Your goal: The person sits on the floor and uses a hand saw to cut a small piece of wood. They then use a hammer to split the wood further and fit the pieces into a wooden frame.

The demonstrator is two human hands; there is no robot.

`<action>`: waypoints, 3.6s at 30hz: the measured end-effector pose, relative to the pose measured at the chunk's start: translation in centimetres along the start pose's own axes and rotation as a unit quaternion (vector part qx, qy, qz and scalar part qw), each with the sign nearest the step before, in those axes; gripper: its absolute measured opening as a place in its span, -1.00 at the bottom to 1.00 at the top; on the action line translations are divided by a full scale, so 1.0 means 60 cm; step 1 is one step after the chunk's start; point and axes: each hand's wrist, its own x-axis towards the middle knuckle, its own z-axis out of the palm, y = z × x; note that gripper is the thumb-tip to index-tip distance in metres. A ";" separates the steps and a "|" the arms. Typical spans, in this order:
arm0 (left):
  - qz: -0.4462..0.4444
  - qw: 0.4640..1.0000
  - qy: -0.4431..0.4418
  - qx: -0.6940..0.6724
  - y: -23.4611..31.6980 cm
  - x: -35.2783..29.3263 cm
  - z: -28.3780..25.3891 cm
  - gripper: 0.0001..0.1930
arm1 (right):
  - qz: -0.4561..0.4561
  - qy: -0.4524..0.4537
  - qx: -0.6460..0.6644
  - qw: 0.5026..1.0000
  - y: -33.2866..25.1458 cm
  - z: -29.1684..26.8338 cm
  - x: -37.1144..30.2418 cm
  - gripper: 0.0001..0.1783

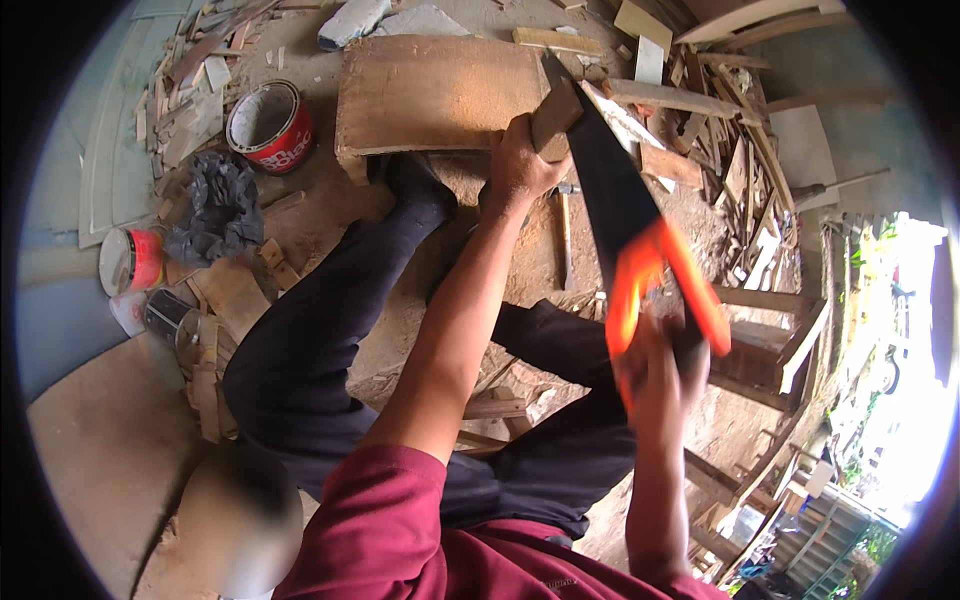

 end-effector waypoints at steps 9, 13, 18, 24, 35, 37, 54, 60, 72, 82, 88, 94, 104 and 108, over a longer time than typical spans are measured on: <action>0.001 0.999 -0.041 -0.018 0.005 0.006 -0.009 -0.46 | -0.042 0.000 0.046 0.998 0.065 0.071 0.139 -0.80; 0.002 1.000 -0.025 0.007 -0.002 0.006 -0.002 -0.49 | -0.014 -0.007 0.035 0.999 0.042 -0.008 -0.043 -0.88; -0.027 0.999 -0.040 -0.001 0.012 -0.004 0.001 -0.54 | -0.031 -0.023 0.052 0.998 0.056 0.055 0.156 -0.82; -0.024 0.998 -0.053 -0.023 0.020 0.000 -0.001 -0.56 | -0.095 -0.019 0.004 0.995 0.086 0.074 0.166 -0.77; -0.048 0.997 -0.047 -0.041 0.014 0.005 0.004 -0.42 | -0.096 -0.010 -0.038 0.995 0.072 0.062 0.175 -0.85; -0.054 0.995 -0.071 -0.042 0.027 0.003 -0.001 -0.42 | -0.094 0.033 -0.040 0.994 0.051 0.116 0.230 -0.77; -0.058 0.994 -0.050 -0.084 -0.006 0.015 0.012 -0.43 | -0.062 -0.023 -0.004 0.998 0.034 0.087 0.209 -0.76; 0.037 0.995 -0.030 0.090 -0.019 0.004 0.009 -0.44 | -0.057 -0.044 -0.010 0.997 0.048 -0.028 -0.031 -0.81; -0.066 0.995 -0.078 0.008 -0.011 0.004 -0.014 -0.67 | -0.090 -0.032 0.010 0.995 0.032 0.135 0.235 -0.77; 0.001 0.968 -0.244 -0.060 0.000 0.003 -0.118 -0.23 | -0.100 -0.090 -0.028 0.991 0.027 0.077 0.266 -0.28; -0.279 0.936 -0.159 -0.144 0.108 0.141 -0.138 -0.57 | -0.012 -0.152 0.026 0.988 0.007 0.094 0.307 -0.48; -0.265 0.890 -0.302 -0.213 0.112 0.199 -0.075 -0.64 | -0.016 -0.081 -0.051 0.995 -0.027 0.108 0.277 -0.47; -0.285 0.911 -0.229 -0.191 0.131 0.167 -0.031 -0.63 | -0.023 -0.051 -0.070 0.996 -0.015 0.085 0.266 -0.53; -0.298 0.945 -0.125 -0.051 0.146 0.175 -0.017 -0.62 | -0.020 -0.069 -0.003 0.997 0.026 0.049 0.194 -0.65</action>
